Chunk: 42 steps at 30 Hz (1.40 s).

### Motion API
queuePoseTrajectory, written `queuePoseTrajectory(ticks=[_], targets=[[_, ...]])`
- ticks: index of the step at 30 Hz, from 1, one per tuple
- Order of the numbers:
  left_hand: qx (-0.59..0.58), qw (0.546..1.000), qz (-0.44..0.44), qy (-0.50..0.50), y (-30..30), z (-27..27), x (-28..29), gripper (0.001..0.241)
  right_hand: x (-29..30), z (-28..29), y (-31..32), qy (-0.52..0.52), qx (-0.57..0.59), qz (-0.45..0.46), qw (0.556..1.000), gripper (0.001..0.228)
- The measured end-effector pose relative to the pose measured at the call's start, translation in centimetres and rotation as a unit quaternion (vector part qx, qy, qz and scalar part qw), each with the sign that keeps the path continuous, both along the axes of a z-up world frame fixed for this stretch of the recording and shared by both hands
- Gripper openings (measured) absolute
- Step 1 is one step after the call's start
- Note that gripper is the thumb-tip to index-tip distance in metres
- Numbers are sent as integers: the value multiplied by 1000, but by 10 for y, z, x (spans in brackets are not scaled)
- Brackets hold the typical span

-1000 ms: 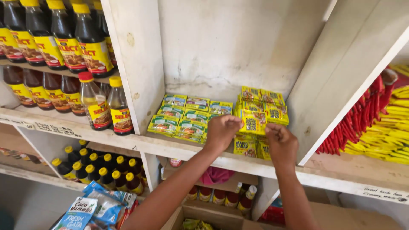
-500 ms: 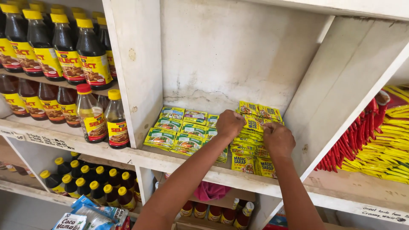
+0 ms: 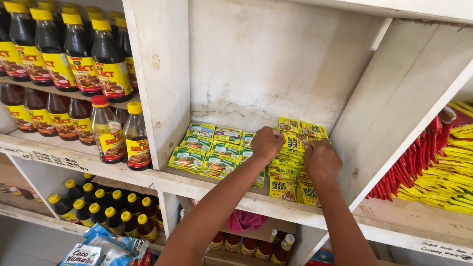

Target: Arranging and restocking small seasoning packets from a box onto a grocery store shelf.

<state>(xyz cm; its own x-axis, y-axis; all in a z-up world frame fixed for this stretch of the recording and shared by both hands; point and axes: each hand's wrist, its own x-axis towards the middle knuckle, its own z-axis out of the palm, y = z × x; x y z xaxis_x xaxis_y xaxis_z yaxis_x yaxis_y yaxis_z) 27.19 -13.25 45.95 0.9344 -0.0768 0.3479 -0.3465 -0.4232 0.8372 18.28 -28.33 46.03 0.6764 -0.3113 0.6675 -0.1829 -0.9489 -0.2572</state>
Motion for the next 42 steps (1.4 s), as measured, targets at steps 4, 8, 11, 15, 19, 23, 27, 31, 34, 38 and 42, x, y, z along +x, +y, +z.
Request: queuePoseTrajectory(ticks=[4, 8, 11, 15, 19, 23, 27, 31, 34, 38, 42], targets=[[-10, 1000, -1, 0, 9, 6, -7, 14, -16, 3, 2, -22, 8, 27, 999, 14], [-58, 998, -15, -16, 32, 14, -33, 18, -60, 10, 21, -126, 19, 72, 989, 17], [-118, 988, -80, -62, 53, -2, -57, 18, -107, 5, 51, -149, 56, 110, 981, 19], [-134, 972, -193, -16, 98, -32, -130, 18, -165, -40, 98, -148, 123, 199, 961, 22], [-116, 953, -231, 158, 127, -116, -176, 21, -187, -138, 125, -70, 229, 235, 942, 26], [-69, 921, -250, 290, 153, -239, -188, 22, -193, -258, 125, 144, 246, 164, 944, 28], [87, 921, -197, 324, 191, -332, -199, 21, -216, -383, 109, 185, 232, 241, 924, 32], [140, 901, -163, 376, 209, -408, -198, 23, -231, -414, 120, 360, 263, 152, 882, 35], [181, 905, -127, 363, 206, -448, -199, 23, -238, -441, 126, 391, 282, 127, 867, 33], [312, 882, -172, 309, 192, -527, -199, 24, -237, -439, 139, 478, 190, 102, 852, 41], [380, 832, -195, 354, 168, -587, -210, 26, -234, -436, 142, 479, 194, 75, 853, 28]])
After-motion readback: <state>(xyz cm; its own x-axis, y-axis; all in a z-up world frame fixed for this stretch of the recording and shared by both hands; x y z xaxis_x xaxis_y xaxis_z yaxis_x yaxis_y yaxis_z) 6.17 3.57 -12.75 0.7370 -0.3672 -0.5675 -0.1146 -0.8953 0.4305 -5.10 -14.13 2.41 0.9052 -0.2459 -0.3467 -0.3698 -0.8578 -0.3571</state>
